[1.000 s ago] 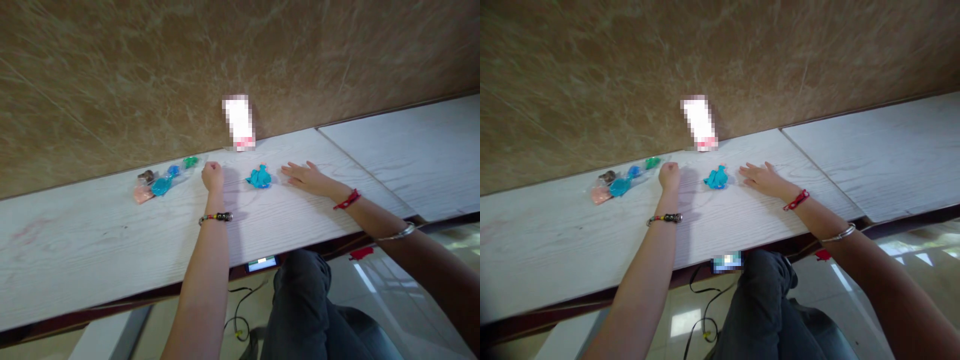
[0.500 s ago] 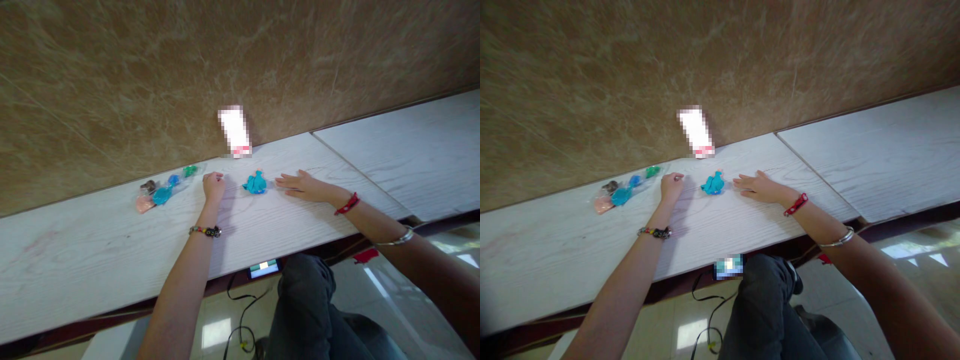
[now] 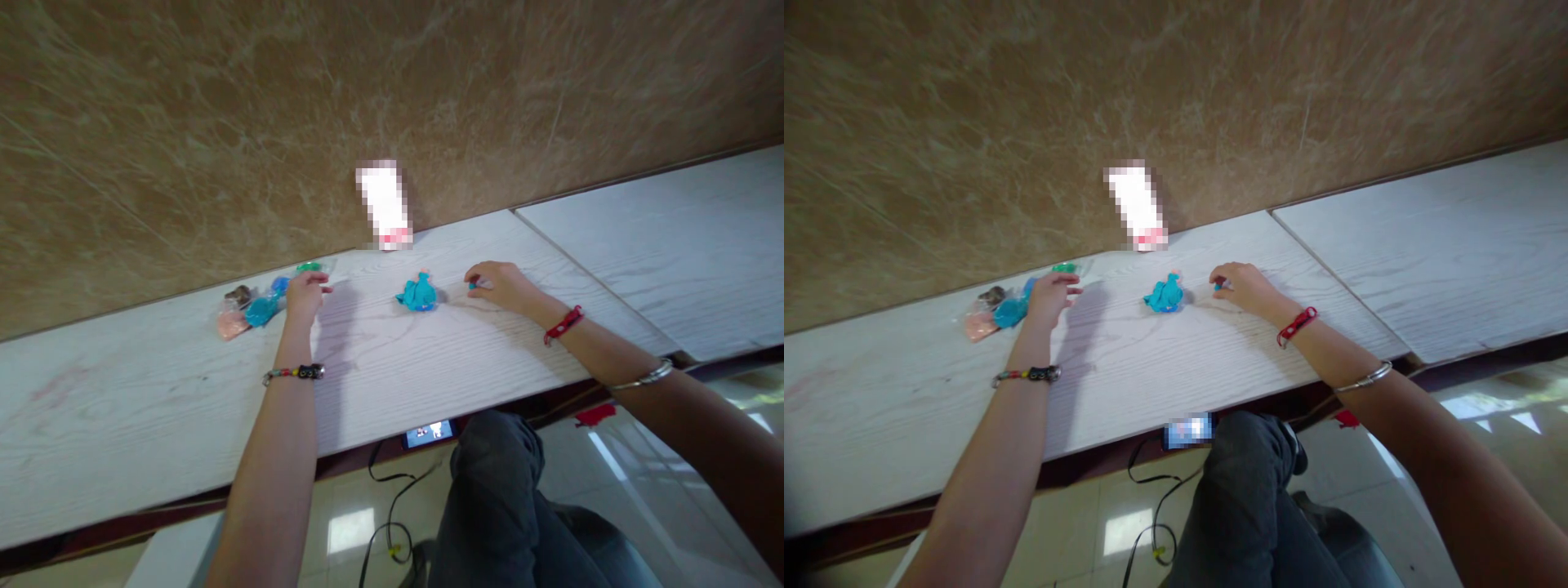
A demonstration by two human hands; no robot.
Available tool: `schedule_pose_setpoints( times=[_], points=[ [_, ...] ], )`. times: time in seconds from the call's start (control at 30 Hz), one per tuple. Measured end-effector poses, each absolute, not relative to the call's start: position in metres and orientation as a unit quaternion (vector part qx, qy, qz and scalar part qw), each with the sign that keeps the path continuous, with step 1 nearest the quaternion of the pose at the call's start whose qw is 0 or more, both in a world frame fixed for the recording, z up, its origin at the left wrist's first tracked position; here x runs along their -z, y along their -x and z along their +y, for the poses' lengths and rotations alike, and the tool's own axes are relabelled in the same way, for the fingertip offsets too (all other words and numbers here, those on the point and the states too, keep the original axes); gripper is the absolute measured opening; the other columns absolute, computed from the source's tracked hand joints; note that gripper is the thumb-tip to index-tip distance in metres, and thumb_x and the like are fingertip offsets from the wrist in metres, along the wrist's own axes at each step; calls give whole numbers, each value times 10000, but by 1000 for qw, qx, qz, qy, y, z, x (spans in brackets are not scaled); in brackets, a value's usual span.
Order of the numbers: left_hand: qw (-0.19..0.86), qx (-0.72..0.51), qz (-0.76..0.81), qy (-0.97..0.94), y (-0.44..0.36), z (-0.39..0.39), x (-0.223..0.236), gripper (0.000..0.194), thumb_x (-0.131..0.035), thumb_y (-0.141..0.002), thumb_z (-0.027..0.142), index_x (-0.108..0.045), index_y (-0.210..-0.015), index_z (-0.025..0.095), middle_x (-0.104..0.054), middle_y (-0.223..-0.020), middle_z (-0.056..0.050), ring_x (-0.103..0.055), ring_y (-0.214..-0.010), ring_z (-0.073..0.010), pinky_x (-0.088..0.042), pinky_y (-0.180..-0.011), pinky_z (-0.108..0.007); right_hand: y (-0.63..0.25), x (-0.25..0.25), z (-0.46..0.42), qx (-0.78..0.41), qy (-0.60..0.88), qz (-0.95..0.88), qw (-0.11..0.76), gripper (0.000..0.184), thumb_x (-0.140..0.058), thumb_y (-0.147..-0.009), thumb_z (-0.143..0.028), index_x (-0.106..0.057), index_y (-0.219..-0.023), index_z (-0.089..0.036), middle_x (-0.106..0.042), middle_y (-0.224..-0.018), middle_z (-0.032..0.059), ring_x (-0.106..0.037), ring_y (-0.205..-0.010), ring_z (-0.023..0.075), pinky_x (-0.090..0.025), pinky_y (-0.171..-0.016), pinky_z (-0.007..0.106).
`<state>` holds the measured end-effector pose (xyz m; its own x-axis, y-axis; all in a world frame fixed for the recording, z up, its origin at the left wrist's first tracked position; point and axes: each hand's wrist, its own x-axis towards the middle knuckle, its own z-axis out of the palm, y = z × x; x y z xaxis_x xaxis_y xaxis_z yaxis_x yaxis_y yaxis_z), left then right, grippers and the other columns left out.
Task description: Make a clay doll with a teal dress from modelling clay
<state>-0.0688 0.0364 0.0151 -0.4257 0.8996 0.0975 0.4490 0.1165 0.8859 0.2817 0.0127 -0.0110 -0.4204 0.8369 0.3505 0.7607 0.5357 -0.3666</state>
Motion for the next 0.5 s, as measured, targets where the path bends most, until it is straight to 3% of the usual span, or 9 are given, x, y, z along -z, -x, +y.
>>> schedule_pose_setpoints(
  times=[0.17,0.3,0.37,0.5],
  points=[
    [105,-386,700,-592,54,38,-17,268,-368,-662,57,-602,-734,165,-631,-782,-35,-604,-607,-132,-486,-614,-259,-280,10,10,-79,487,-840,225,239,-536,-822,-203,-713,-982,-218,-722,-1024,40,-659,-962,216,-492,-859,333],
    [-34,-306,603,-736,19,28,-19,311,-350,-734,42,-629,-812,155,-653,-891,-77,-623,-856,-189,-465,-862,-339,-280,11,5,-72,425,-884,181,308,-462,-886,-215,-669,-1111,-183,-652,-1197,74,-554,-1175,210,-416,-987,337],
    [-56,-268,525,-806,0,19,-19,327,-347,-776,53,-635,-892,154,-654,-948,-82,-607,-928,-197,-462,-870,-337,-280,11,3,-66,424,-889,158,344,-428,-906,-215,-616,-1192,-185,-604,-1269,82,-489,-1247,217,-399,-996,372],
    [-60,-199,420,-884,-25,4,-16,310,-366,-827,96,-644,-940,175,-654,-996,-68,-610,-869,-177,-488,-759,-293,-283,11,1,-49,443,-885,136,361,-386,-921,-223,-580,-1226,-224,-565,-1320,73,-447,-1280,231,-408,-961,391]
  ],
)
